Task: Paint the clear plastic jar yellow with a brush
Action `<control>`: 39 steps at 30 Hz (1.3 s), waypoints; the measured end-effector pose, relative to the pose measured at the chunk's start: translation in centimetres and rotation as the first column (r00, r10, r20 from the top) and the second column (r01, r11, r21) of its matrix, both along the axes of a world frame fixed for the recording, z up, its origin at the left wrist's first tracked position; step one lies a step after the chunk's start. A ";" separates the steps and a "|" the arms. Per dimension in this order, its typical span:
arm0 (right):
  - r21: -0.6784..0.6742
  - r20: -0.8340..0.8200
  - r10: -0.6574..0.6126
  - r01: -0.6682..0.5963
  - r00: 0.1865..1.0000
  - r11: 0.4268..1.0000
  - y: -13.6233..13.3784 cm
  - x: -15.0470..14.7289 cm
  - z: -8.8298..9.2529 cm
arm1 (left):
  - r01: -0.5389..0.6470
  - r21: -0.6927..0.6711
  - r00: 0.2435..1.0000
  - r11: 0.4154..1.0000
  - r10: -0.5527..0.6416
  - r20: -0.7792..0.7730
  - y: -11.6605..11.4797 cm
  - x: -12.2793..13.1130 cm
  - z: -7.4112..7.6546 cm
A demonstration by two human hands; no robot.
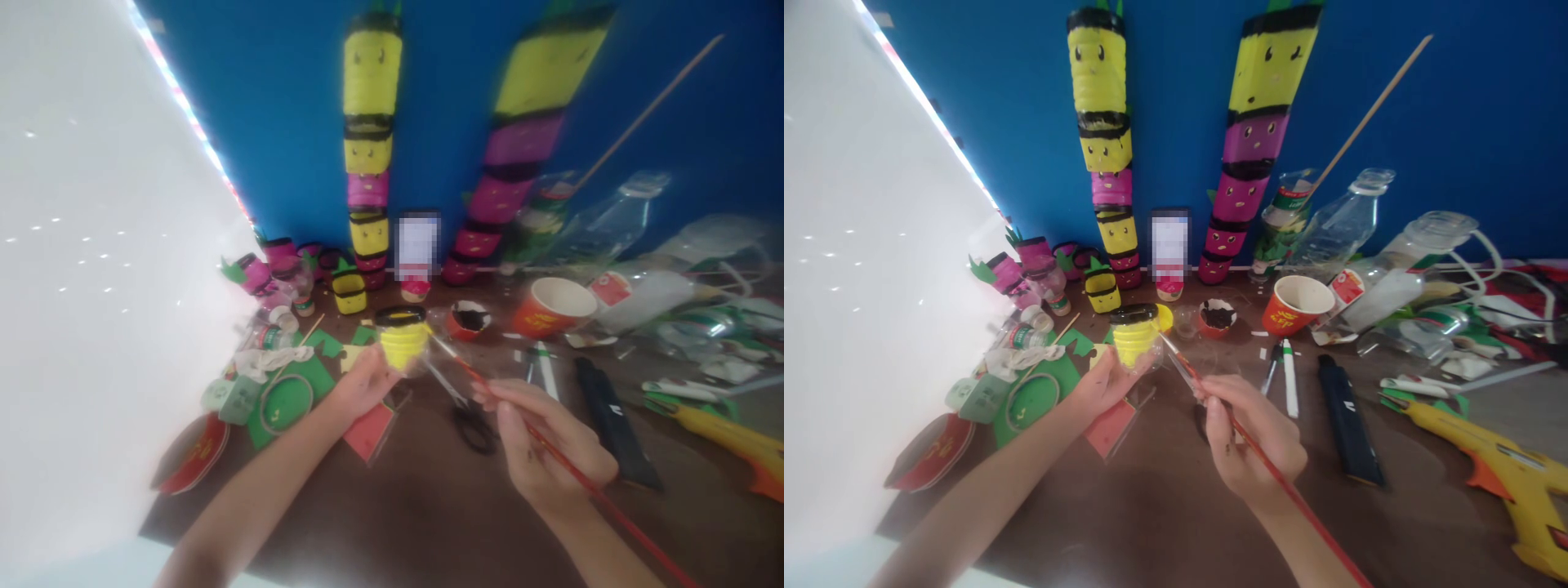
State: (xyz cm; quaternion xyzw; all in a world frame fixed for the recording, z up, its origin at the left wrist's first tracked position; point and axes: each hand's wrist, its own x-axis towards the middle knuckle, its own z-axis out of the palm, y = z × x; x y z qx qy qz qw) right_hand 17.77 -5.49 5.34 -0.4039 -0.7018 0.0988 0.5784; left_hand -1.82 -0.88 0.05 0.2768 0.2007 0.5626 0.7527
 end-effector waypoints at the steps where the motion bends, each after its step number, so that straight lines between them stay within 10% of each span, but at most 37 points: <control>1: -0.004 0.005 0.007 -0.007 1.000 1.000 0.0 0.0 0.0 | -0.004 -0.005 1.000 1.000 0.004 0.000 0.0 0.0 0.0; 39: -0.036 -0.098 0.086 -0.089 0.992 0.995 1.1 3.1 -0.1 | -0.014 -0.030 1.000 0.999 0.014 0.001 0.4 0.1 -0.1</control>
